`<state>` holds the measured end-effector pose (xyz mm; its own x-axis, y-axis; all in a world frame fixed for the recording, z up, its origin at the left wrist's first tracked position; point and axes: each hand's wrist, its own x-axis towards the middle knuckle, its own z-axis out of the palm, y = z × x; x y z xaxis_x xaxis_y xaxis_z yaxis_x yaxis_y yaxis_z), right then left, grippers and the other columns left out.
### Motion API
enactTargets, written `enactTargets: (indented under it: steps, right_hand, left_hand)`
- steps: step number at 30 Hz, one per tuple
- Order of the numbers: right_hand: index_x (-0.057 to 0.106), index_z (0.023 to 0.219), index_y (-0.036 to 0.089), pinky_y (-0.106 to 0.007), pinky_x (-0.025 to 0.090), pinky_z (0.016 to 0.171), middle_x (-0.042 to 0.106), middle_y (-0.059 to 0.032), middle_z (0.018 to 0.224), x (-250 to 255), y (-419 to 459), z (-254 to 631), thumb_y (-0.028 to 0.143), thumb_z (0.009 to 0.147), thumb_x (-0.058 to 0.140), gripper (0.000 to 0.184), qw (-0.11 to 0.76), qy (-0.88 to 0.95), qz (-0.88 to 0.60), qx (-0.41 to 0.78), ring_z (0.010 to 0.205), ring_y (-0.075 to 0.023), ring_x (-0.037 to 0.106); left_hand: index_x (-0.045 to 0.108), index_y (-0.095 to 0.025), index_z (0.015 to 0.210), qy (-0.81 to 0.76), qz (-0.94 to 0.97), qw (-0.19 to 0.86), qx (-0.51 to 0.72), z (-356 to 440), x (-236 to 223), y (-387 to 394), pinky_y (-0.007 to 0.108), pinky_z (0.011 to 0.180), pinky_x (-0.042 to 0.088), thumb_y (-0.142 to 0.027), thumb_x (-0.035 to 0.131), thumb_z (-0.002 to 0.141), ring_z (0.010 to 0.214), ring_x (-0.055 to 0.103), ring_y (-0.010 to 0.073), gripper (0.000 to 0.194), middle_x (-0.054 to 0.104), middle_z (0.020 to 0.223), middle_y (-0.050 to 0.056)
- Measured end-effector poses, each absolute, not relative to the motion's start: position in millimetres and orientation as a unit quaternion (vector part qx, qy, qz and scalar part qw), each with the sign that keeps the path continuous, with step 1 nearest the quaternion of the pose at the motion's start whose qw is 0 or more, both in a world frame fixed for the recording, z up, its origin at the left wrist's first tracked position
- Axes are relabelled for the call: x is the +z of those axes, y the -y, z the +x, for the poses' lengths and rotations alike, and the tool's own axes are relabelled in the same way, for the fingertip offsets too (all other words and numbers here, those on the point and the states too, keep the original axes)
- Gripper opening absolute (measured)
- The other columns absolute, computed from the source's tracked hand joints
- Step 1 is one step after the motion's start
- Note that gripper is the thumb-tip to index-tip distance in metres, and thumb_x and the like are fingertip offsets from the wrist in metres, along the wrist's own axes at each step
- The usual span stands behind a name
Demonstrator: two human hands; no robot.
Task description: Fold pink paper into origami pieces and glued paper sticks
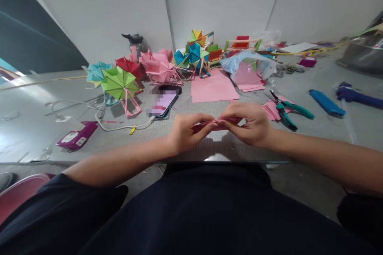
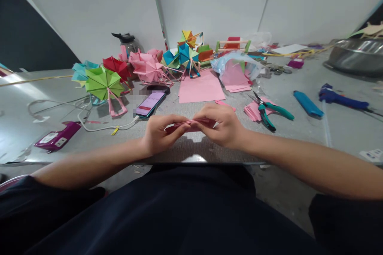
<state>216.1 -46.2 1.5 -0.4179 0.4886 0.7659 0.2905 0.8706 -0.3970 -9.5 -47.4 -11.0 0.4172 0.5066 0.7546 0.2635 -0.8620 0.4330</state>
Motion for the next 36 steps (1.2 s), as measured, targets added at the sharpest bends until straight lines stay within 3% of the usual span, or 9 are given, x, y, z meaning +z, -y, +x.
enactTargets:
  steps: [7,15,22,32,36]
  right_hand:
    - [0.074,0.086,0.028,-0.032,0.050,0.058,0.070,0.0003,0.071,5.0,43.7,223.0,0.031,0.098,0.069,0.014,0.480,0.840,-0.236,0.093,0.059,-0.0154,0.060]
    - [0.071,0.081,0.029,-0.037,0.050,0.068,0.074,0.0001,0.072,0.2,29.9,235.6,0.032,0.097,0.071,0.016,0.464,0.859,-0.210,-0.042,0.065,-0.0188,0.066]
    - [0.072,0.084,0.028,-0.035,0.051,0.064,0.077,-0.0005,0.074,-3.4,30.3,237.6,0.034,0.098,0.071,0.016,0.463,0.859,-0.206,-0.065,0.064,-0.0179,0.067]
    - [0.071,0.099,0.027,-0.032,0.058,0.065,0.085,-0.0020,0.095,-3.8,32.1,232.6,0.024,0.101,0.067,0.005,0.472,0.863,-0.161,-0.082,0.078,-0.0185,0.080]
    - [0.074,0.094,0.029,-0.034,0.058,0.067,0.085,-0.0018,0.093,-4.0,29.6,235.8,0.030,0.101,0.068,0.009,0.465,0.861,-0.189,-0.078,0.077,-0.0193,0.079]
  left_hand:
    - [0.080,-0.016,0.100,-0.228,0.844,0.082,0.478,-14.6,-10.1,41.7,0.020,0.056,0.053,-0.032,0.066,0.105,0.060,0.073,0.0119,0.022,0.082,0.078,0.006]
    - [0.082,-0.016,0.100,-0.215,0.847,0.084,0.478,-18.6,-8.5,31.8,0.020,0.059,0.056,-0.039,0.065,0.107,0.066,0.078,0.0139,0.029,0.084,0.083,0.008]
    - [0.082,-0.019,0.095,-0.194,0.837,0.046,0.509,-21.1,-8.2,30.9,0.028,0.082,0.067,-0.040,0.070,0.104,0.095,0.084,0.0209,0.026,0.086,0.103,0.010]
    - [0.079,-0.020,0.087,-0.175,0.817,0.022,0.548,-23.0,-5.1,31.9,0.028,0.078,0.066,-0.041,0.073,0.102,0.085,0.083,0.0183,0.026,0.086,0.097,0.009]
    - [0.076,-0.019,0.086,-0.193,0.805,0.033,0.560,-22.4,-6.0,32.2,0.028,0.076,0.065,-0.043,0.081,0.095,0.081,0.082,0.0173,0.026,0.085,0.094,0.008]
